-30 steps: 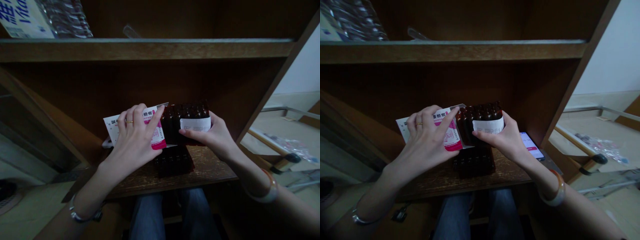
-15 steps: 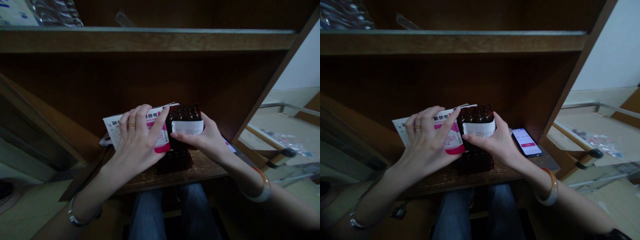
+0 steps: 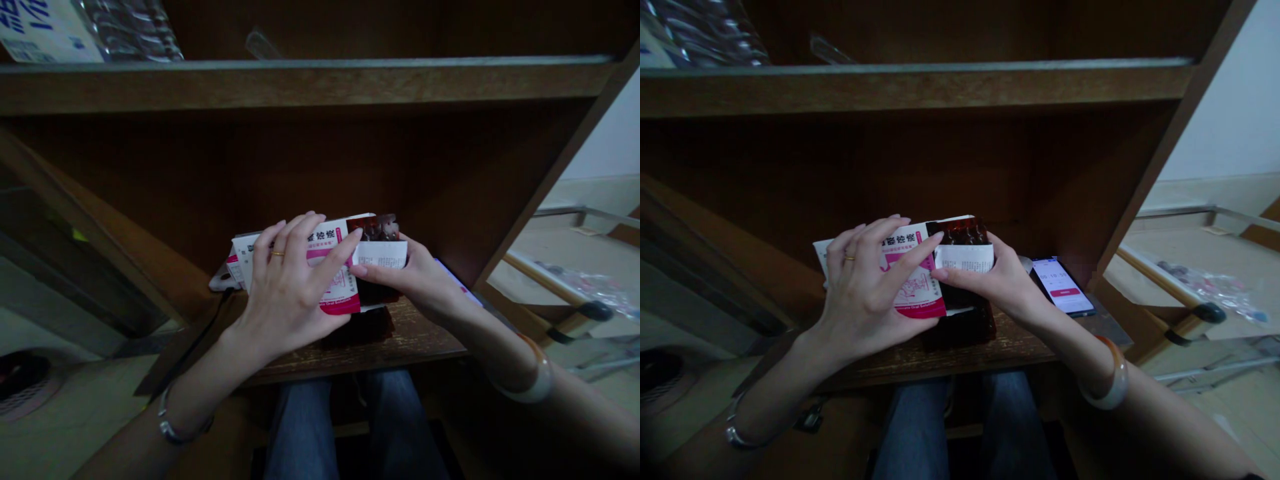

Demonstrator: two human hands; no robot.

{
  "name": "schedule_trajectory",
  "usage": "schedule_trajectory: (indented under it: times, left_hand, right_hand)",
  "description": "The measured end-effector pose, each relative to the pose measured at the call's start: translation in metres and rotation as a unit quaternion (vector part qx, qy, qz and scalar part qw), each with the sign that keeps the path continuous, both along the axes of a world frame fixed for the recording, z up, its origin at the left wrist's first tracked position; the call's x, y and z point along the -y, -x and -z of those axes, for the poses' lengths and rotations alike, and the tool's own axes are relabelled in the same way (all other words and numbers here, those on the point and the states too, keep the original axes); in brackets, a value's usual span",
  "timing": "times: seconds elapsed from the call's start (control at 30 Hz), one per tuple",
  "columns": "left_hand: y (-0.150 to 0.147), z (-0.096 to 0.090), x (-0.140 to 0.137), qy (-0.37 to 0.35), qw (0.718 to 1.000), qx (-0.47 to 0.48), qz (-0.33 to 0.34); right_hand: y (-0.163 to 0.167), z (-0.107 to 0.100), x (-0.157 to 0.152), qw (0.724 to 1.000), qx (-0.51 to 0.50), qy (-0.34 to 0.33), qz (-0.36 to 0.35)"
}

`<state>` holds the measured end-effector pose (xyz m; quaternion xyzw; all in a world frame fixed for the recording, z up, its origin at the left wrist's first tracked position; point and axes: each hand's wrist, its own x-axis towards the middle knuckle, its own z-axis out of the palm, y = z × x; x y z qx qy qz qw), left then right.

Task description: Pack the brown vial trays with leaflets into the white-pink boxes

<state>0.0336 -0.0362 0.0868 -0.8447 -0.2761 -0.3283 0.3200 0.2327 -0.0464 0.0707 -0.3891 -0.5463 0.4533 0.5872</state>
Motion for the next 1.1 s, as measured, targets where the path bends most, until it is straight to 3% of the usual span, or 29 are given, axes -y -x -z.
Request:
schedule_trajectory:
  times: [0.2,0.57,1.1]
  left_hand:
    - [0.002,0.0,-0.003,-0.026,0.999,0.004,0.017]
    - [0.004,-0.001,-0.005,-0.007,0.998,-0.016,0.055]
    - [0.002,0.001,-0.002,-0.024,0.998,-0.023,0.05]
  right_hand:
    - [-0.002,0.001,-0.003,0.999,-0.011,-0.007,-0.04]
    - [-0.004,0.008,-0.009,0.997,-0.011,0.024,-0.068]
    - [0.002,0.014,-0.004,0.995,0.028,-0.091,-0.027]
